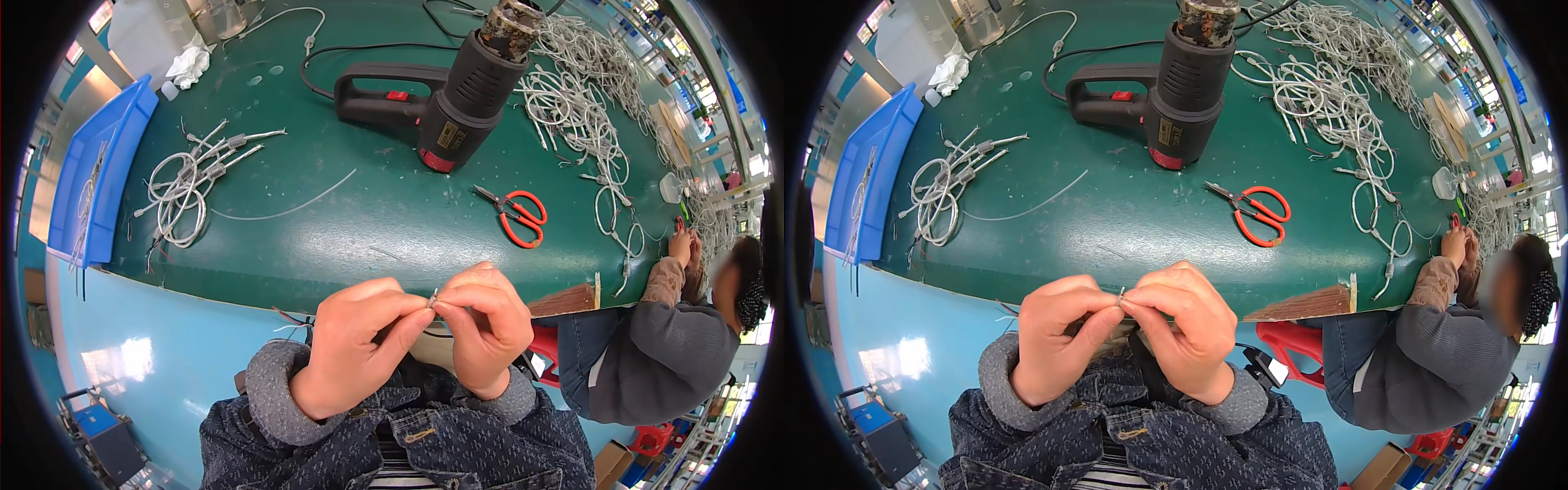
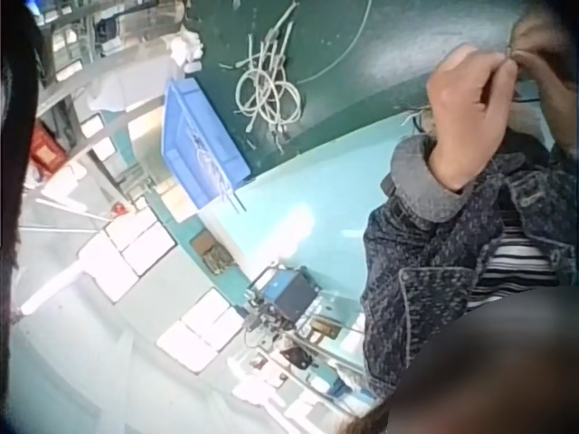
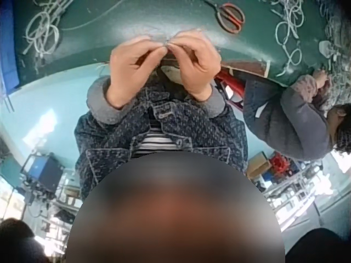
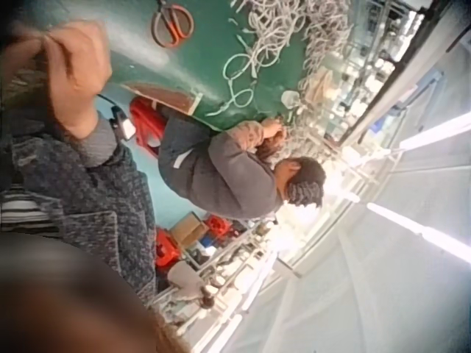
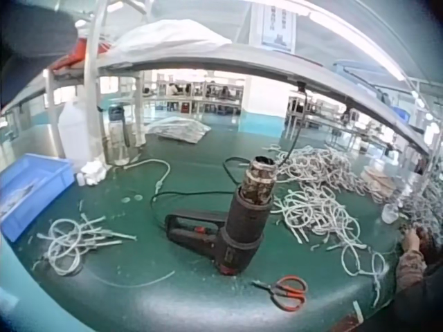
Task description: The person is assembling electronic cables by preparing wires and applying heat-shrink tubing using a heat gun.
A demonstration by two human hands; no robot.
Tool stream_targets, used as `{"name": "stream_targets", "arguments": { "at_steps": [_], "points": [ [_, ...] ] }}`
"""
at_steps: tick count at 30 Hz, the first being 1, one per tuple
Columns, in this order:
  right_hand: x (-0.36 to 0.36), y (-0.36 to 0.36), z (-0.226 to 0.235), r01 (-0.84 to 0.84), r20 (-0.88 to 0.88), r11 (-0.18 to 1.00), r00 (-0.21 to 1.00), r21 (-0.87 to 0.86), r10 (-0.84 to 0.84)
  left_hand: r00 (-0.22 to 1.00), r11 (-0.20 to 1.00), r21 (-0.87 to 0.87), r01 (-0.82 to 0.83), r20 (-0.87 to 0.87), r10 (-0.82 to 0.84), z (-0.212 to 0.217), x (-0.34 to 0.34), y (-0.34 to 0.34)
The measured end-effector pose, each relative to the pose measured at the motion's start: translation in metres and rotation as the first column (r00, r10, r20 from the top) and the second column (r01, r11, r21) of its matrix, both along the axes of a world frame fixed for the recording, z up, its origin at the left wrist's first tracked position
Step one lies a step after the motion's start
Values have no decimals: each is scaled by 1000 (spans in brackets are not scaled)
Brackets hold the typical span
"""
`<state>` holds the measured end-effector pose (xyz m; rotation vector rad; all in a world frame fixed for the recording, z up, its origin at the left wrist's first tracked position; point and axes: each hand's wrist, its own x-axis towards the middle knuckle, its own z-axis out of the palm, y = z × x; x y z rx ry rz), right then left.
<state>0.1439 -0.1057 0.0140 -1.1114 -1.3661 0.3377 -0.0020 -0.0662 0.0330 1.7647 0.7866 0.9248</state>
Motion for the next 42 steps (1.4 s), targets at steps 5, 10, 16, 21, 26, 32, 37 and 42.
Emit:
{"name": "stream_targets", "arguments": {
  "at_steps": [5,10,16,21,26,32,37,42],
  "points": [
    [1,-3,0,4,34,1000,999,19,-5,997,993,-104,61,50,-56,-1,1,-2],
    [15,-4,-4,6,65,1000,998,-12,-5,998,989,-141,51,33,-47,-4,4,2],
    [89,5,-10,469,486,872,800,-142,-351,999,997,-79,-17,45,20,-2,0,5],
    [132,13,-35,522,860,850,463,-69,-215,996,998,-60,-21,85,26,-1,2,4],
    [123,17,-17,591,891,738,454,-326,29,999,999,-47,2,44,0,5,-3,4],
    [81,0,14,254,399,789,917,-559,-12,1000,1000,-24,-11,14,11,4,-4,2],
    [54,-20,37,-197,114,868,954,-456,277,998,997,49,-55,5,55,4,-5,1],
    [45,-26,45,-122,174,861,956,-494,235,998,998,33,-55,-8,55,9,-7,0]
  ]
}}
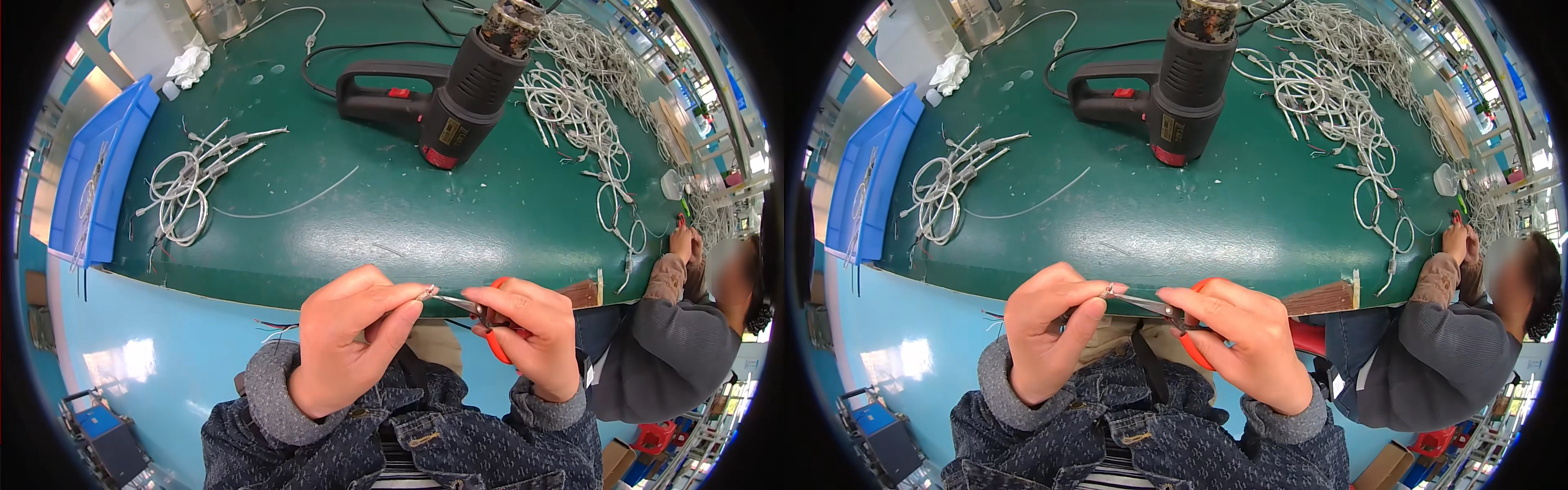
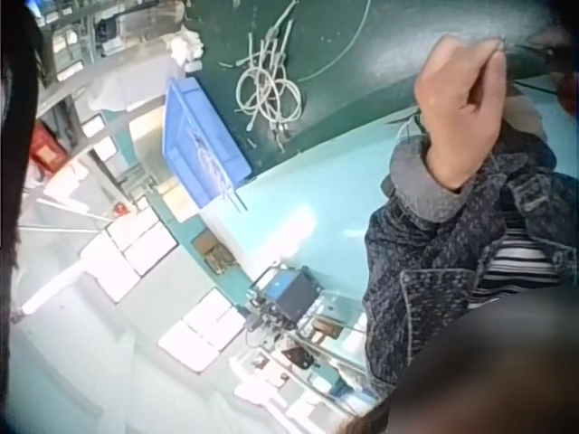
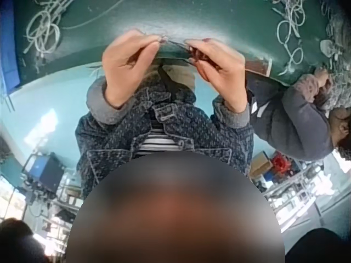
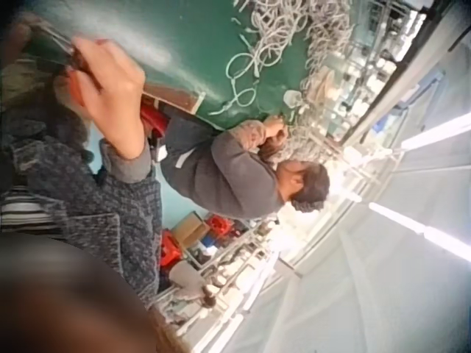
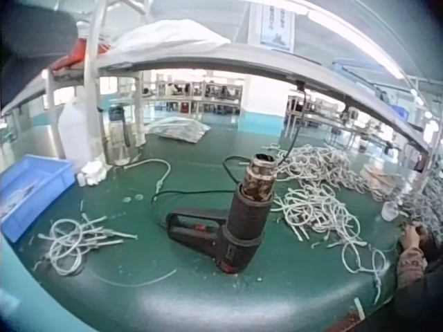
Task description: The person is assembling electronic cables by preparing wires and applying heat-shrink tubing using a heat gun.
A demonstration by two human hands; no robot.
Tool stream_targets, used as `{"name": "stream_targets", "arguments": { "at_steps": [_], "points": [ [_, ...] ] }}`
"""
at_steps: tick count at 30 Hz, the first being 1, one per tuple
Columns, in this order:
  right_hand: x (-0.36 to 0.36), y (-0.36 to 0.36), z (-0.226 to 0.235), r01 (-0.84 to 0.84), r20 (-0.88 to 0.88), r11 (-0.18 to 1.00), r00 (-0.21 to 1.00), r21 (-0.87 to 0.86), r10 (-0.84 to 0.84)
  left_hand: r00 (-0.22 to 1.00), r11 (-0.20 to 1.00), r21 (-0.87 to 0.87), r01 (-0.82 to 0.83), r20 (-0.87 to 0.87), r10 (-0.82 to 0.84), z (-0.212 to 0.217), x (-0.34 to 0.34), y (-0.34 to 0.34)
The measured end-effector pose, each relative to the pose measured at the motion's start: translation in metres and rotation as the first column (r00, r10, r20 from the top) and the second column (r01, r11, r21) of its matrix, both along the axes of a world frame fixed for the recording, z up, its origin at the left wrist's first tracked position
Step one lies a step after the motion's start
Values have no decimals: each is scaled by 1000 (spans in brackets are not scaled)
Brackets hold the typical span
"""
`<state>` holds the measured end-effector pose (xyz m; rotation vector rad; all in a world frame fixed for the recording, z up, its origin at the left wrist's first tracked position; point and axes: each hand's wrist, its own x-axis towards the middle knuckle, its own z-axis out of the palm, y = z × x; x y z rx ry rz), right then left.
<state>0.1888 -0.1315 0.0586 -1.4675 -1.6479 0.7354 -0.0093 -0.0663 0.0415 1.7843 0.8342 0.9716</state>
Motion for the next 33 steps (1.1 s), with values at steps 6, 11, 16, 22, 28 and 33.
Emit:
{"name": "stream_targets", "arguments": {
  "at_steps": [6,11,16,22,28,33],
  "points": [
    [-1,1,-1,7,138,996,990,90,-19,1000,999,-43,19,6,-18,0,-1,-1],
    [-2,2,1,58,88,994,994,94,-66,999,994,-97,39,28,-37,1,-2,0],
    [-27,10,-7,123,-584,991,802,-45,-126,992,974,-191,124,54,-116,1,1,0],
    [-28,17,-10,-12,-740,983,659,-185,-131,990,983,-120,139,39,-135,-5,2,0],
    [-20,18,-11,-111,-795,975,600,-191,-88,985,980,-107,169,59,-164,-6,0,2],
    [-13,-2,4,-109,-711,972,699,-206,-72,989,982,-155,110,114,-93,-4,-3,4]
  ]
}}
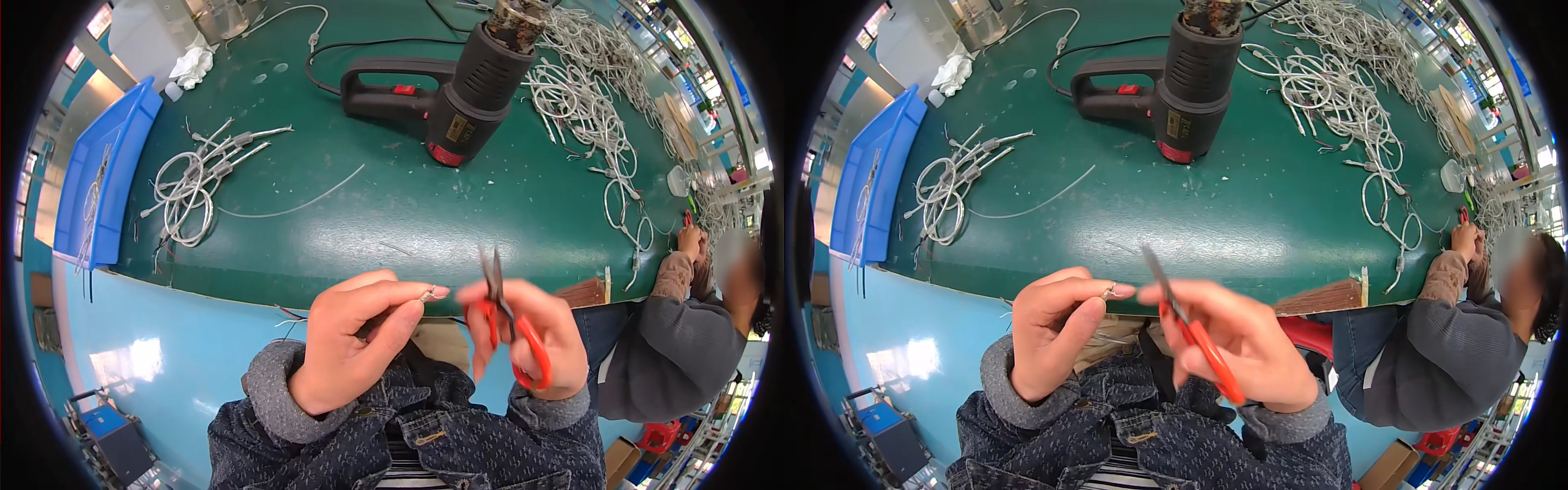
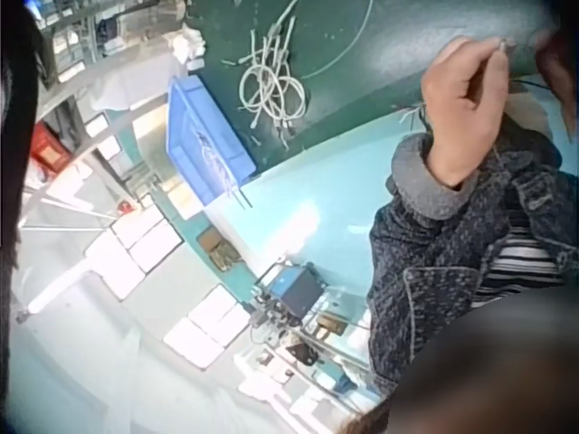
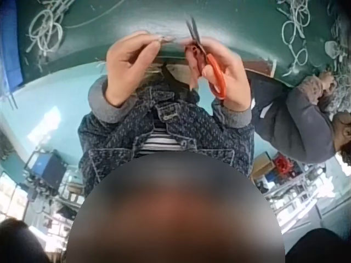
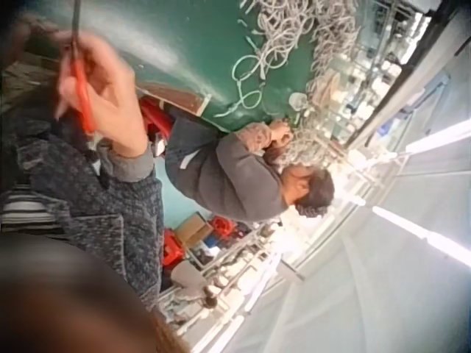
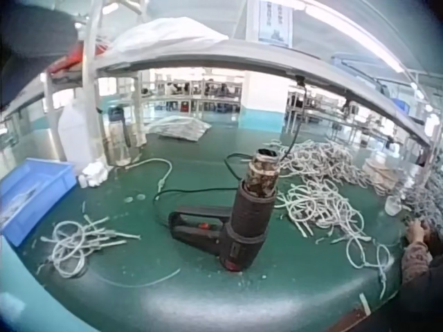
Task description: The person is assembling electronic cables by preparing wires and applying heat-shrink tubing using a heat gun.
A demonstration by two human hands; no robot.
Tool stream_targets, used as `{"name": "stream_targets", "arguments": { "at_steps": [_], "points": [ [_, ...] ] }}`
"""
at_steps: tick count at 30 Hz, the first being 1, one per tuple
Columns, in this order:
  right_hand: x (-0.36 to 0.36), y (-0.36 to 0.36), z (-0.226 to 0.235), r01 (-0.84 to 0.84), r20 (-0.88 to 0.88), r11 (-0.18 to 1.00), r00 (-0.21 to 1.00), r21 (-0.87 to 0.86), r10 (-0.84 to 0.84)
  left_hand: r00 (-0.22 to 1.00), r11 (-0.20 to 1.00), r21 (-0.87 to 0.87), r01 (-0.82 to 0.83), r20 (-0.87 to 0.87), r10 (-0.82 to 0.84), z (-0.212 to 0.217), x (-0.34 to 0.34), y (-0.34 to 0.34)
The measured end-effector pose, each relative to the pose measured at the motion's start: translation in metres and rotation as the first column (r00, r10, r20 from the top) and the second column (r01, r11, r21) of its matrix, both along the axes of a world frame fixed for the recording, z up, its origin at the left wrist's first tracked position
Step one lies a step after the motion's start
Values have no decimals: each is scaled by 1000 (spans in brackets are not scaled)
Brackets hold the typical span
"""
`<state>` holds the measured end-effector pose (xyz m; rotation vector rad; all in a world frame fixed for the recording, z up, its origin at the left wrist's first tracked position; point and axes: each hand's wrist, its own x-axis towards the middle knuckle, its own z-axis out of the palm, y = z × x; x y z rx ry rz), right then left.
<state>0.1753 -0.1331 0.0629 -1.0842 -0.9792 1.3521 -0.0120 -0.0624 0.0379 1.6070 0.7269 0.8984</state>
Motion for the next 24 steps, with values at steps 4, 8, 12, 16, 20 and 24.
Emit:
{"name": "stream_targets", "arguments": {
  "at_steps": [4,8,12,16,20,24],
  "points": [
    [16,-7,0,-393,-282,901,900,-187,334,1000,998,-56,-2,-5,2,6,-1,-1],
    [21,-4,4,-457,-261,853,881,-252,395,1000,997,-77,2,-30,-5,10,-1,-2],
    [21,-4,4,-493,-300,829,859,-265,415,999,998,-60,14,-42,-16,12,-4,-1],
    [22,-5,2,-501,-312,830,851,-245,422,998,998,-61,20,-61,-24,14,-4,-2],
    [21,-4,3,-503,-304,831,851,-240,428,997,998,-53,23,-69,-26,15,-5,-1],
    [20,-2,4,-495,-298,834,857,-245,421,997,999,-40,26,-66,-29,14,-6,0]
  ]
}}
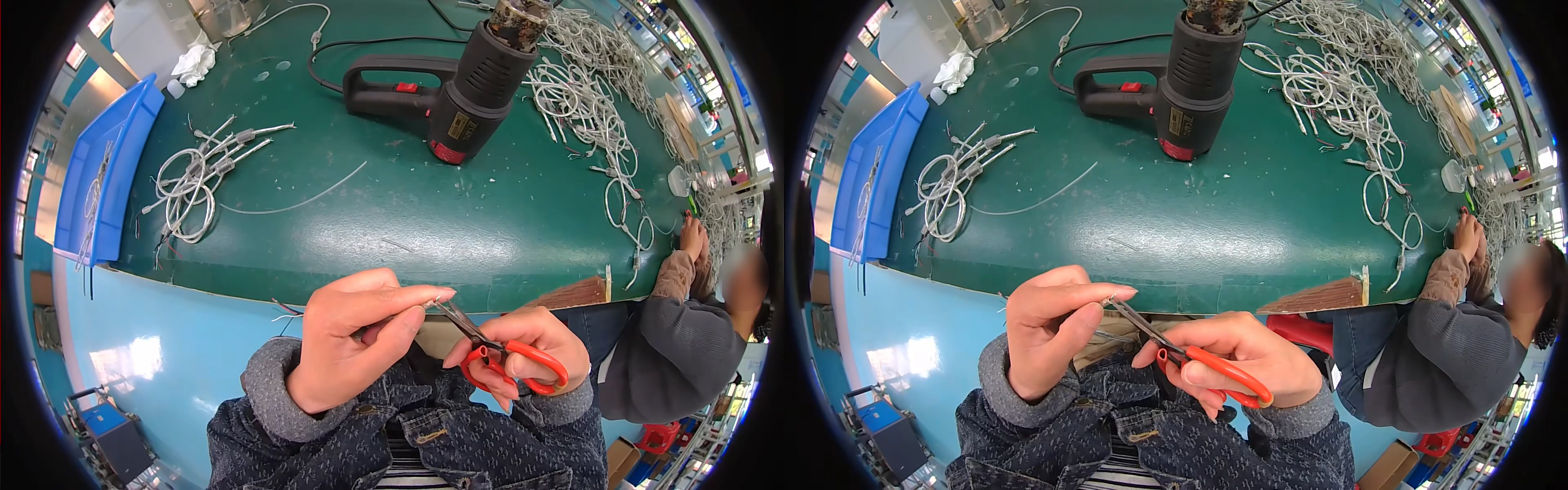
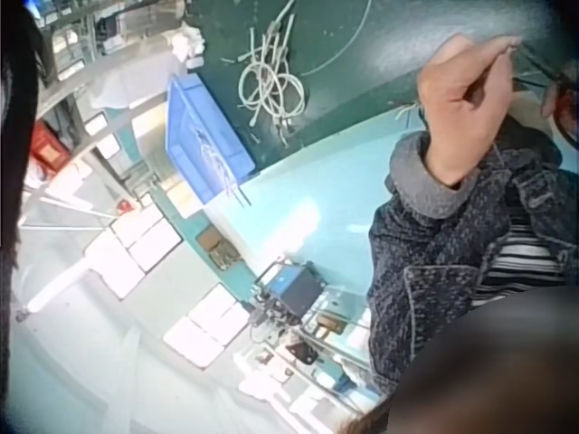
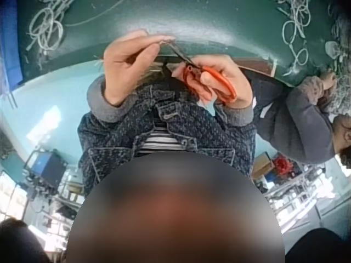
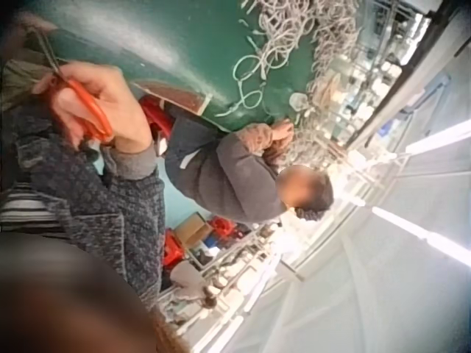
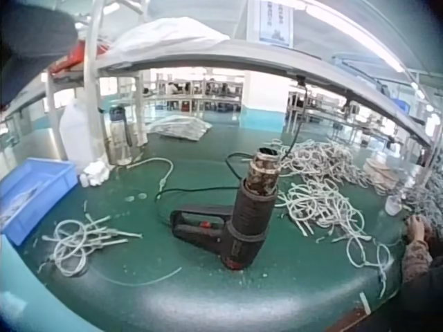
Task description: The person is assembling electronic cables by preparing wires and applying heat-shrink tubing using a heat gun.
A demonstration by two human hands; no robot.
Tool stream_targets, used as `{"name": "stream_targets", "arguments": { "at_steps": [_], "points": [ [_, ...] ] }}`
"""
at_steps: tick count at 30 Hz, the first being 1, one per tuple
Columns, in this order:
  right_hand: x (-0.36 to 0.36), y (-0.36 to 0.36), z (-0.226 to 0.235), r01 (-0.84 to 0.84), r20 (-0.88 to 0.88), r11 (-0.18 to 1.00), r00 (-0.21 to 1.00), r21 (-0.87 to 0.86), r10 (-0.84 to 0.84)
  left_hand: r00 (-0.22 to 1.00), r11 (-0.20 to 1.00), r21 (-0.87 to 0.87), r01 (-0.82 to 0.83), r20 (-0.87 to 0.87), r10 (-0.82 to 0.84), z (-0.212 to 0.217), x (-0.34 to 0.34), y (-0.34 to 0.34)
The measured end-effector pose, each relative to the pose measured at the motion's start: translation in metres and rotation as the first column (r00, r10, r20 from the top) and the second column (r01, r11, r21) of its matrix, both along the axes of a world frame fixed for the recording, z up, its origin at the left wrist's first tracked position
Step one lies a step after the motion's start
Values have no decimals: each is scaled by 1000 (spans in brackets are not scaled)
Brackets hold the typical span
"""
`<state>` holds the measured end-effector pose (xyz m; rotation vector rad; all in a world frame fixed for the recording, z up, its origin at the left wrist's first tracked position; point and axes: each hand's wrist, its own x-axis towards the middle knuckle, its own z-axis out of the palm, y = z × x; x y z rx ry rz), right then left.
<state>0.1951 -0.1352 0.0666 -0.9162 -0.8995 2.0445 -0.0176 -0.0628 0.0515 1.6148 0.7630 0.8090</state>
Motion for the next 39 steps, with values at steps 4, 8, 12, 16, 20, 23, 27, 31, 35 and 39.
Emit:
{"name": "stream_targets", "arguments": {
  "at_steps": [4,8,12,16,20,23,27,31,35,39],
  "points": [
    [0,0,0,12,-6,1000,1000,-4,-12,1000,1000,14,4,-12,-4,0,-1,0],
    [-1,-1,0,25,-19,1000,999,-12,-25,1000,1000,14,3,-15,-2,0,0,0],
    [-2,-1,-2,33,-43,999,999,-23,-34,1000,1000,17,-6,-17,7,-1,-1,0],
    [-3,-1,0,37,-57,999,998,-32,-39,1000,999,30,-20,-20,21,-2,-1,0],
    [-4,0,0,40,-109,996,993,-81,-48,998,995,87,-47,-41,51,-2,0,-1],
    [-5,2,0,35,-109,992,993,-118,-48,995,987,144,-66,-62,76,-2,0,-1],
    [-4,2,-7,25,-123,997,992,-79,-34,995,991,123,-61,-67,70,-4,-2,1],
    [4,2,-8,-50,-124,997,991,-61,42,1000,995,-99,-11,-7,10,-2,-2,2],
    [5,5,-6,-60,-107,996,993,-68,52,997,977,-210,28,77,-12,-2,-1,3],
    [9,5,-8,-75,-33,995,997,-58,73,996,971,-236,38,85,-18,-2,-1,3]
  ]
}}
